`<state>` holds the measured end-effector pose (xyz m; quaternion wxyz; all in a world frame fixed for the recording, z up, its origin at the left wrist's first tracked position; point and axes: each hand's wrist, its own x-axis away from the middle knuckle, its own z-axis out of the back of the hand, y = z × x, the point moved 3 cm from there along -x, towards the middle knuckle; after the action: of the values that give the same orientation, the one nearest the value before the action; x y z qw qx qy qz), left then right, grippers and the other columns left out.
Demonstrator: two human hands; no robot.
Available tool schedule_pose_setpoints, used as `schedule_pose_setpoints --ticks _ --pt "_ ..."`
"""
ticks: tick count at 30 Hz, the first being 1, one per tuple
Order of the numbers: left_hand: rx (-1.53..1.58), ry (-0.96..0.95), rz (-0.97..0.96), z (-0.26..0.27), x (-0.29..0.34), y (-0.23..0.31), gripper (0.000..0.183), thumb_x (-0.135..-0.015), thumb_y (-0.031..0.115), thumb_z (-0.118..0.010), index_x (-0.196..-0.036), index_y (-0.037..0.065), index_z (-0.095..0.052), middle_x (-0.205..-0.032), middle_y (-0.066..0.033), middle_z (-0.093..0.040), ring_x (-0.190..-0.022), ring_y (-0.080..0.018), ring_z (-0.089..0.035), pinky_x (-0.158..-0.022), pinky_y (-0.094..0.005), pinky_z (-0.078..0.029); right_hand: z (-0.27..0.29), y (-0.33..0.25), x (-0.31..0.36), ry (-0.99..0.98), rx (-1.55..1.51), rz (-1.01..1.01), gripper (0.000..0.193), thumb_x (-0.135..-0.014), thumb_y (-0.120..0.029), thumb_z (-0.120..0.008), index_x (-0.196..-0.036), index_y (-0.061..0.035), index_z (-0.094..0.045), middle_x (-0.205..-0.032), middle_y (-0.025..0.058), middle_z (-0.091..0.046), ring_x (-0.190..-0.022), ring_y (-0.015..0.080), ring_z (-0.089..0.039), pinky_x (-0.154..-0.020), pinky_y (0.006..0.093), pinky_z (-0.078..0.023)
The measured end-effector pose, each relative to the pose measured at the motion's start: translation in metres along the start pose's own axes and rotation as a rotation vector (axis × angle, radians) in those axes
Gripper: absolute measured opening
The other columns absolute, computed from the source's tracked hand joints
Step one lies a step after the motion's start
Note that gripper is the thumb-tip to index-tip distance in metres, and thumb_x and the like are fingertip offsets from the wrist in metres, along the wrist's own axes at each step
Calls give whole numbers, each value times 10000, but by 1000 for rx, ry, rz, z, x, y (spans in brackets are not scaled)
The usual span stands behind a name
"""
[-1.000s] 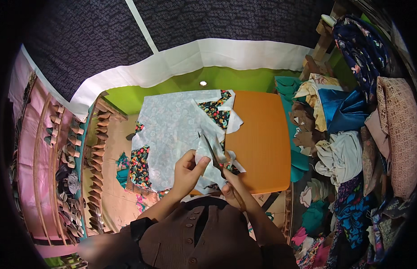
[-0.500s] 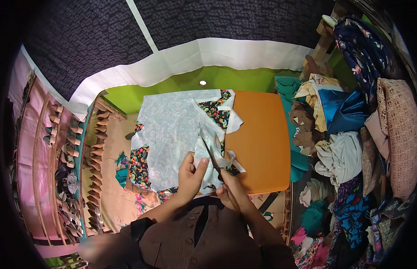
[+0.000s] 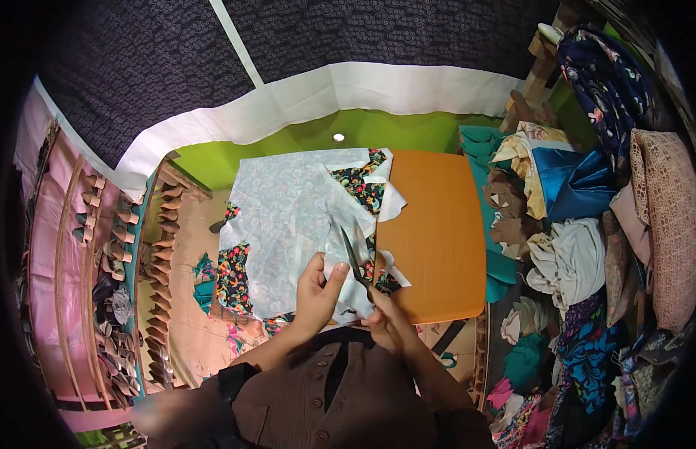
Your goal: Cutting pattern pieces out of fabric using scissors.
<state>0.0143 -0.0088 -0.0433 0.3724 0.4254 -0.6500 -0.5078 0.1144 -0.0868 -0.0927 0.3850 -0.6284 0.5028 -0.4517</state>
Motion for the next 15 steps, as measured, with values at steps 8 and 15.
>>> schedule_pose_setpoints --ticks 8,15 --pt "-199 -60 34 7 -7 0 163 -840 155 -520 -848 -3 -482 -632 15 -489 -538 -14 -391 -459 -183 -322 5 12 3 -37 -182 -150 950 -556 -718 -559 -1156 -5 -376 -862 0 -440 -726 59 -401 -603 180 -354" --pt "-95 -5 -38 6 -6 -2 155 -838 146 -521 -834 -2 -473 -627 16 -485 -537 -11 -378 -454 -185 -314 -6 -4 3 37 -246 -148 936 -526 -715 -581 -1112 -6 -410 -857 -9 -438 -691 41 -383 -580 164 -338"
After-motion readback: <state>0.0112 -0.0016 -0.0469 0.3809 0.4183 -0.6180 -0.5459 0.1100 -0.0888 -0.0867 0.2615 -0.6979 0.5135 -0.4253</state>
